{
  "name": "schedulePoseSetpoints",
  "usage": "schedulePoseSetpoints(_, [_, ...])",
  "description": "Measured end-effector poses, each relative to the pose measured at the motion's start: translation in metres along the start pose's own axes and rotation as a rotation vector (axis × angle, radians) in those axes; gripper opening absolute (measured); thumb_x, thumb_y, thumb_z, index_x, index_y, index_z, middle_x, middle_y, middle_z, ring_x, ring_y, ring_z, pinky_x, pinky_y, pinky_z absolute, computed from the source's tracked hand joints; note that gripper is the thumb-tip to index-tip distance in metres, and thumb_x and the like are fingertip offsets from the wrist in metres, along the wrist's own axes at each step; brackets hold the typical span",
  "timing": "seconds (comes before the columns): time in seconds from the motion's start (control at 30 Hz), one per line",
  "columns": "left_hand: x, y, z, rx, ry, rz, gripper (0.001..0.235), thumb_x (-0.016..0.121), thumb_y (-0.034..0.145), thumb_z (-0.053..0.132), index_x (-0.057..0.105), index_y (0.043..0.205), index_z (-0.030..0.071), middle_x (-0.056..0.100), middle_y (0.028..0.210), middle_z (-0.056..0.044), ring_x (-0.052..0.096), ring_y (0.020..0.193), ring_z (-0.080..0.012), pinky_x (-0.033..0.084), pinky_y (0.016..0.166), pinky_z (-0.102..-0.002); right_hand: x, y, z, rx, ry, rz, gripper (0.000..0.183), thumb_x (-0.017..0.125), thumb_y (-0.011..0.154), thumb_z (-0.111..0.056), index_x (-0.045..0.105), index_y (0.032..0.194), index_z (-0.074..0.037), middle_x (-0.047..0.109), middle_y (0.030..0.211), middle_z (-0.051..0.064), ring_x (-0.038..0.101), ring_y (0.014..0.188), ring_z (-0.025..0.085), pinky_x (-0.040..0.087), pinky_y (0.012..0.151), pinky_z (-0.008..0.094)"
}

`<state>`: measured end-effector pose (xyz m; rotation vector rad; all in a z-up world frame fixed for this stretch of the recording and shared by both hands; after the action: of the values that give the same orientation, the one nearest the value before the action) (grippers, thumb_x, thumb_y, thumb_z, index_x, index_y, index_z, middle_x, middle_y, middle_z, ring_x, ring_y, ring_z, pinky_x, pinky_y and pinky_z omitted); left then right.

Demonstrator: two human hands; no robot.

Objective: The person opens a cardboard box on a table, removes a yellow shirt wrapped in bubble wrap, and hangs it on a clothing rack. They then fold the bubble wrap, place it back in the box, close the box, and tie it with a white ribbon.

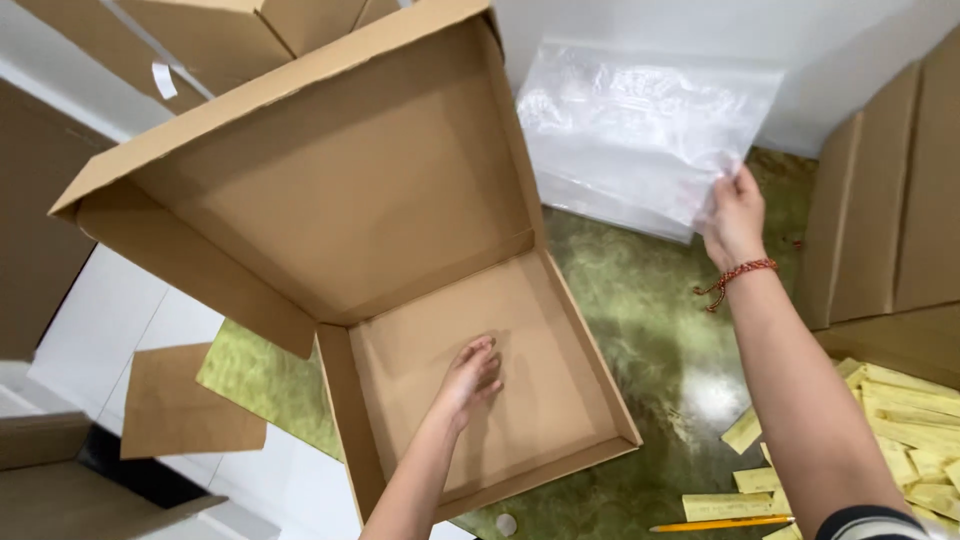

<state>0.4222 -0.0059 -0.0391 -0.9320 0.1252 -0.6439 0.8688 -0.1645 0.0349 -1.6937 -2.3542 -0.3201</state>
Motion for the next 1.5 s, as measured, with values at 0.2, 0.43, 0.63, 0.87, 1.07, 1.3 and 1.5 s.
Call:
schedulePoseSetpoints(0.2, [-0.011, -0.002, -0.014, 0.107, 0.139, 0.106, 0.042, 0.063, 0.106, 0.032, 0.067, 0.144, 0.016, 0.042, 0.15, -0.006, 0.057, 0.129, -0.0252, 0.057, 0.103, -0.047, -0.033, 0.024, 0.087, 0.135, -0.318, 0.016, 0.071, 0.047, 0.097, 0.019, 0.033, 0.163, -0.005, 0.061, 0.153, 0.021, 0.06, 0.142, 0.031, 0.052, 0.112, 0.038])
schedulePoseSetpoints(0.43, [-0.019, 0.005, -0.018, 0.241, 0.183, 0.077, 0.036, 0.059, 0.108, 0.024, 0.069, 0.142, 0.019, 0.042, 0.138, -0.007, 0.058, 0.109, -0.0169, 0.063, 0.082, -0.026, -0.032, 0.033, 0.093, 0.033, -0.744, 0.051, 0.063, 0.067, 0.103, -0.002, 0.048, 0.161, -0.017, 0.039, 0.166, 0.019, 0.041, 0.151, 0.036, 0.035, 0.125, 0.049])
schedulePoseSetpoints(0.63, [-0.051, 0.045, -0.04, 0.414, 0.443, 0.066, 0.034, 0.065, 0.106, 0.027, 0.071, 0.14, 0.025, 0.046, 0.139, -0.012, 0.063, 0.12, -0.029, 0.062, 0.091, -0.037, 0.063, -0.032, 0.032, -0.27, -0.817, -0.114, 0.034, 0.061, 0.109, -0.012, 0.069, 0.141, -0.005, 0.067, 0.135, 0.022, 0.06, 0.133, 0.039, 0.044, 0.112, 0.053])
schedulePoseSetpoints(0.87, [-0.123, -0.028, 0.04, 0.617, 0.964, 0.407, 0.027, 0.067, 0.102, 0.017, 0.077, 0.124, 0.027, 0.059, 0.136, -0.005, 0.07, 0.124, -0.0274, 0.061, 0.098, -0.039, 0.21, -0.126, -0.067, -0.392, -0.539, -0.407, 0.044, 0.045, 0.119, -0.033, 0.056, 0.155, -0.011, 0.066, 0.146, 0.015, 0.058, 0.139, 0.034, 0.046, 0.116, 0.053])
schedulePoseSetpoints(1.07, [-0.163, -0.112, 0.027, 0.866, 1.33, 0.727, 0.016, 0.069, 0.096, 0.023, 0.079, 0.108, 0.023, 0.058, 0.144, 0.0, 0.047, 0.148, -0.0258, 0.052, 0.107, -0.045, 0.234, -0.121, -0.058, -0.635, -1.079, -0.215, 0.03, 0.058, 0.118, -0.028, 0.079, 0.12, -0.007, 0.078, 0.087, 0.021, 0.075, 0.088, 0.046, 0.061, 0.075, 0.057])
schedulePoseSetpoints(1.3, [-0.137, -0.195, -0.034, 1.171, 1.121, 0.622, 0.021, 0.063, 0.093, 0.006, 0.071, 0.112, 0.009, 0.035, 0.169, -0.02, 0.029, 0.157, -0.0507, 0.036, 0.118, -0.066, 0.214, -0.12, -0.033, -0.622, -1.084, -0.274, 0.042, 0.052, 0.125, -0.025, 0.057, 0.09, -0.001, 0.061, 0.065, 0.026, 0.055, 0.055, 0.053, 0.041, 0.062, 0.06])
schedulePoseSetpoints(1.5, [-0.177, -0.196, -0.077, 0.741, 1.033, 0.853, 0.08, 0.067, 0.097, 0.02, 0.027, 0.165, 0.007, 0.028, 0.168, -0.023, 0.035, 0.154, -0.0419, 0.041, 0.12, -0.054, 0.169, -0.161, -0.031, -0.69, -1.131, -0.174, 0.038, 0.064, 0.124, -0.023, 0.071, 0.091, -0.005, 0.071, 0.072, 0.023, 0.073, 0.082, 0.05, 0.056, 0.064, 0.053])
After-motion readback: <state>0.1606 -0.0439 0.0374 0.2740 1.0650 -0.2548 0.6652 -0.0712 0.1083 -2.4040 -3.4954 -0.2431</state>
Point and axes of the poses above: each hand's wrist, its own y-axis towards the middle knuckle, its own x-axis out of the palm, z = x × y, the point moved 5 cm from there along y, towards the middle knuckle
